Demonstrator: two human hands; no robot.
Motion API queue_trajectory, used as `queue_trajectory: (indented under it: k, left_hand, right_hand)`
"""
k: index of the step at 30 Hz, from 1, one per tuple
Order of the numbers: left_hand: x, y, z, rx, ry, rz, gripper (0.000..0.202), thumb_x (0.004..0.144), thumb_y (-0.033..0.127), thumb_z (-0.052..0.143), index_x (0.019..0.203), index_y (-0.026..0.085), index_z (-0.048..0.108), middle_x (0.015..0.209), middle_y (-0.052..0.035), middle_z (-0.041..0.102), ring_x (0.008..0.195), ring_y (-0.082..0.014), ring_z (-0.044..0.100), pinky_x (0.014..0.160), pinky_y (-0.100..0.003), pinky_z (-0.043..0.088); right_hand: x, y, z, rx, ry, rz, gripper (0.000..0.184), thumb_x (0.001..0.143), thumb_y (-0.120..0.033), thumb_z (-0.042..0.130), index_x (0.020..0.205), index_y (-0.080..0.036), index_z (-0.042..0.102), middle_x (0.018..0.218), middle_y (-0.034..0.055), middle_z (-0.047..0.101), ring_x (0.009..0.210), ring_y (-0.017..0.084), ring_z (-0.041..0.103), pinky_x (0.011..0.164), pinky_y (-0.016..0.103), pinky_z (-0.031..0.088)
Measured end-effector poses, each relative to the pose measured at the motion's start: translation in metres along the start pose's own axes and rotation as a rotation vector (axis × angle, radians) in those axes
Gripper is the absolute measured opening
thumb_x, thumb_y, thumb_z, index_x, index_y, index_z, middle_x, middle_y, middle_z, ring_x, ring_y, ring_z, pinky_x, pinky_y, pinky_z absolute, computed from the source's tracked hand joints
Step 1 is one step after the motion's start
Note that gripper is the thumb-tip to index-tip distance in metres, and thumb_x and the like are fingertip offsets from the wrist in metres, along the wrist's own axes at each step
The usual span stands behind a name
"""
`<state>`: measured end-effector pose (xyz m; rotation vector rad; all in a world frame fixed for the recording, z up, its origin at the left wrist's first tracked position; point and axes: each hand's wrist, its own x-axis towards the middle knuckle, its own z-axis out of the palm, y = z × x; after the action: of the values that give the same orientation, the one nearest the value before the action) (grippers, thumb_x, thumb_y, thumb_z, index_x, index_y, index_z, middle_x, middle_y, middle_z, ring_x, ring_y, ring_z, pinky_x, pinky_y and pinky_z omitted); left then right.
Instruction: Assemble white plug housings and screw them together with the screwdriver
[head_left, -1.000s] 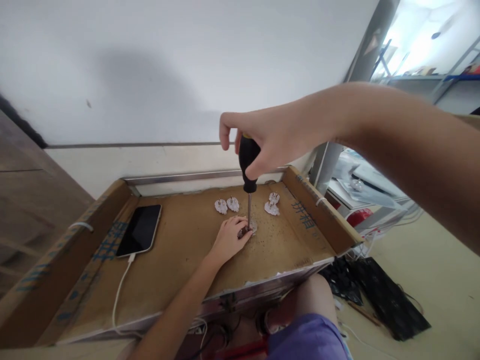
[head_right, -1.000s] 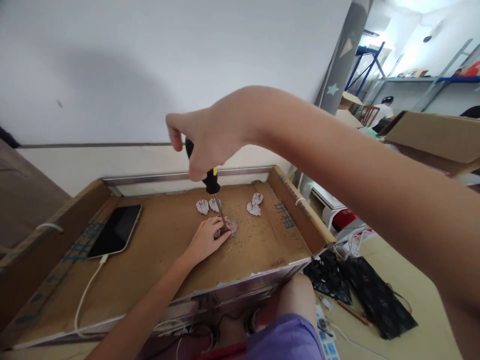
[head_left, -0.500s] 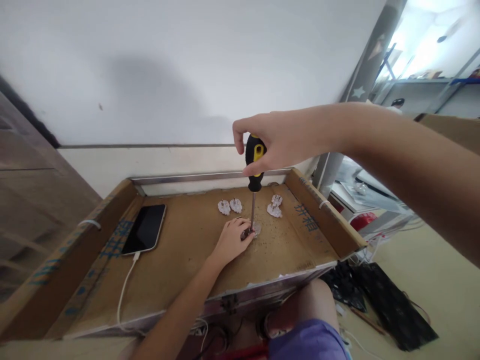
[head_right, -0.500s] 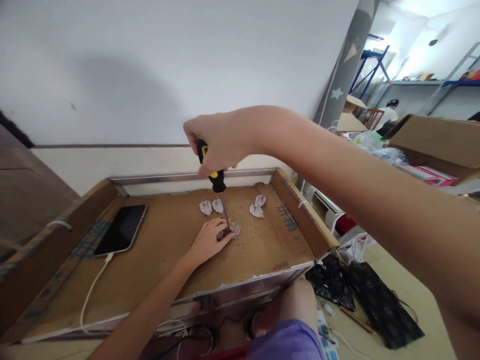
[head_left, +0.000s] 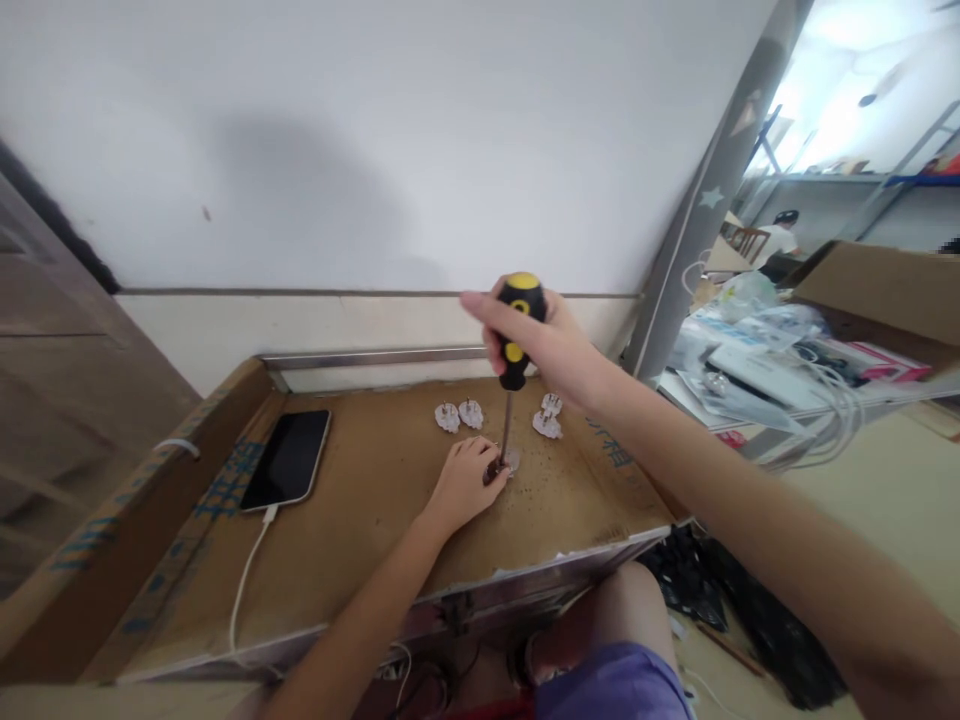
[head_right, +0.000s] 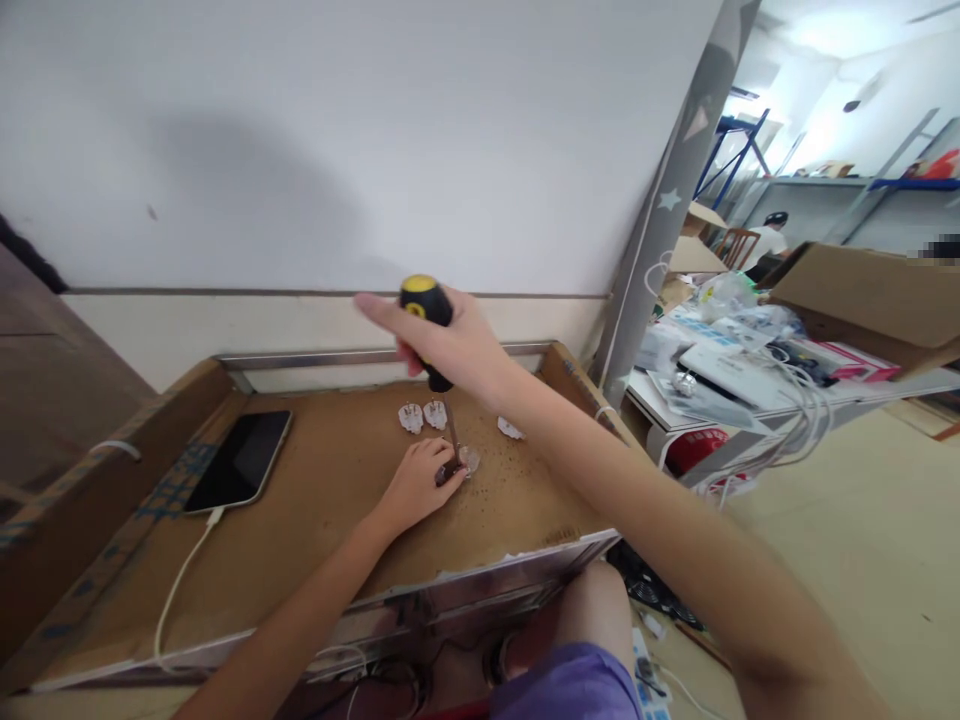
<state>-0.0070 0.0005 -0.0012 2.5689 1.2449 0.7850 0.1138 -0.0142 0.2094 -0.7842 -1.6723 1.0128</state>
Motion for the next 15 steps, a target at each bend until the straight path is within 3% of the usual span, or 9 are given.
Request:
queue_trajectory:
  k: [3, 5, 9, 15]
  left_hand:
    - [0.0, 0.0, -0.001, -0.019, 0.025, 0.004, 0.008, 0.08, 0.027, 0.056, 0.075, 0.021, 0.055, 0.088, -0.0021, 0.062, 0.09, -0.02, 0.055, 0.087, -0.036, 0.039]
    - [0.0, -0.001, 0.0, -0.036, 0.027, 0.0, 0.005, 0.079, 0.025, 0.056, 0.077, 0.021, 0.056, 0.087, -0.0012, 0.062, 0.089, -0.0194, 0.055, 0.086, -0.035, 0.038]
    - [0.0, -0.001, -0.001, -0.066, 0.0, 0.009, 0.007, 0.079, 0.021, 0.055, 0.084, 0.022, 0.059, 0.09, 0.0003, 0.066, 0.094, -0.0189, 0.056, 0.088, -0.035, 0.036]
    - [0.0, -0.004, 0.0, -0.107, -0.005, 0.014, 0.006, 0.08, 0.022, 0.056, 0.084, 0.023, 0.061, 0.093, 0.0013, 0.068, 0.094, -0.0182, 0.059, 0.089, -0.035, 0.037]
  right_hand:
    - [-0.005, 0.0, 0.001, 0.126, 0.297, -0.083, 0.036, 0.073, -0.045, 0.063, 0.061, -0.021, 0.039, 0.047, -0.0079, 0.043, 0.037, 0.005, 0.036, 0.04, 0.023, 0.032]
    - [-0.008, -0.007, 0.001, 0.149, 0.383, -0.146, 0.036, 0.073, -0.043, 0.064, 0.058, -0.021, 0.038, 0.044, -0.0081, 0.04, 0.035, 0.005, 0.033, 0.037, 0.023, 0.028]
    - [-0.013, -0.015, 0.003, 0.138, 0.415, -0.202, 0.037, 0.073, -0.039, 0.065, 0.057, -0.021, 0.037, 0.045, -0.0074, 0.036, 0.036, 0.005, 0.031, 0.035, 0.023, 0.023]
    - [-0.016, 0.001, 0.005, 0.065, 0.44, -0.218, 0.039, 0.076, -0.04, 0.062, 0.057, -0.02, 0.034, 0.052, -0.0062, 0.035, 0.044, 0.004, 0.031, 0.042, 0.022, 0.027]
